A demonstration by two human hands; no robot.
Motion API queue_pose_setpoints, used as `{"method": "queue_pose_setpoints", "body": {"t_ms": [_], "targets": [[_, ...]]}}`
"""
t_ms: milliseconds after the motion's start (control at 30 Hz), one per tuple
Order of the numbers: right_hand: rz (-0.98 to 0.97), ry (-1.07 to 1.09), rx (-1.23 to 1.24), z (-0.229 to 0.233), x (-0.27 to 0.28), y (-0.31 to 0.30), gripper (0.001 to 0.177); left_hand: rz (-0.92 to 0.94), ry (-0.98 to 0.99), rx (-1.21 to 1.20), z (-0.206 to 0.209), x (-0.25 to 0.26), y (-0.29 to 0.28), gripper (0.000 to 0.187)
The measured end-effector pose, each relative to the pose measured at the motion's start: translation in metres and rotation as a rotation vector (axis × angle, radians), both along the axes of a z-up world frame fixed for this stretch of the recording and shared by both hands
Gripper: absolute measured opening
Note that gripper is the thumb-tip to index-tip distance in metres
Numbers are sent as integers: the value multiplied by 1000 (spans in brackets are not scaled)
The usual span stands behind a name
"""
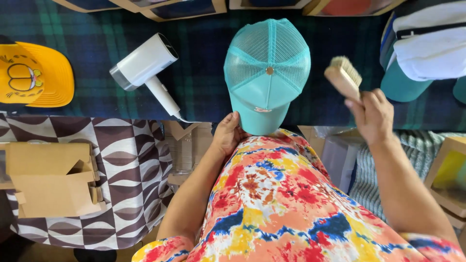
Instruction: Cleaning a light blue mesh cap using a brush and a lint roller.
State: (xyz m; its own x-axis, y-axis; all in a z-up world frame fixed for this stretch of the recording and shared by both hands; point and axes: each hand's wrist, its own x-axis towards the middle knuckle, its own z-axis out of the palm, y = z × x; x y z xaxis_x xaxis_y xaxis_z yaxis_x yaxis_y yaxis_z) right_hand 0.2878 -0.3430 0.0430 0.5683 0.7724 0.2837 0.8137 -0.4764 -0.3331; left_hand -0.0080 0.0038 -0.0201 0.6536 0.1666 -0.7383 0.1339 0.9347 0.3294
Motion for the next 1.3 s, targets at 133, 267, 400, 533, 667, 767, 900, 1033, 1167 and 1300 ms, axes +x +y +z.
{"method": "queue_pose_setpoints", "body": {"t_ms": [133, 267, 400, 533, 667, 767, 900, 1033, 1167, 1300], "targets": [[252, 232, 213, 116, -99, 133, 20, 5, 5, 10, 2, 3, 1, 26], [204, 167, 176, 77, -82, 132, 22, 6, 10, 16, -4, -4, -7, 25], [-131, 249, 218, 65, -63, 113, 19, 28, 3, 40, 7, 2, 2, 26], [129, 205, 132, 145, -120, 169, 21, -3, 7, 58, 29, 8, 1, 25], [-158, 262, 219, 61, -77, 128, 21, 21, 10, 48, 30, 8, -3, 26], [-379, 273, 259, 51, -71, 100, 13, 35, -1, 24, 26, 5, -4, 24], [137, 196, 172, 54, -91, 105, 18, 24, 25, 66, 37, 11, 1, 25], [285, 57, -38, 24, -44, 94, 23, 38, 32, 55, 34, 14, 1, 25], [23, 75, -135, 0, -40, 44, 25, 23, 37, 81, 16, 8, 1, 28], [-347, 482, 85, 12, -94, 52, 28, 57, 36, 63, 9, 7, -4, 26]]}}
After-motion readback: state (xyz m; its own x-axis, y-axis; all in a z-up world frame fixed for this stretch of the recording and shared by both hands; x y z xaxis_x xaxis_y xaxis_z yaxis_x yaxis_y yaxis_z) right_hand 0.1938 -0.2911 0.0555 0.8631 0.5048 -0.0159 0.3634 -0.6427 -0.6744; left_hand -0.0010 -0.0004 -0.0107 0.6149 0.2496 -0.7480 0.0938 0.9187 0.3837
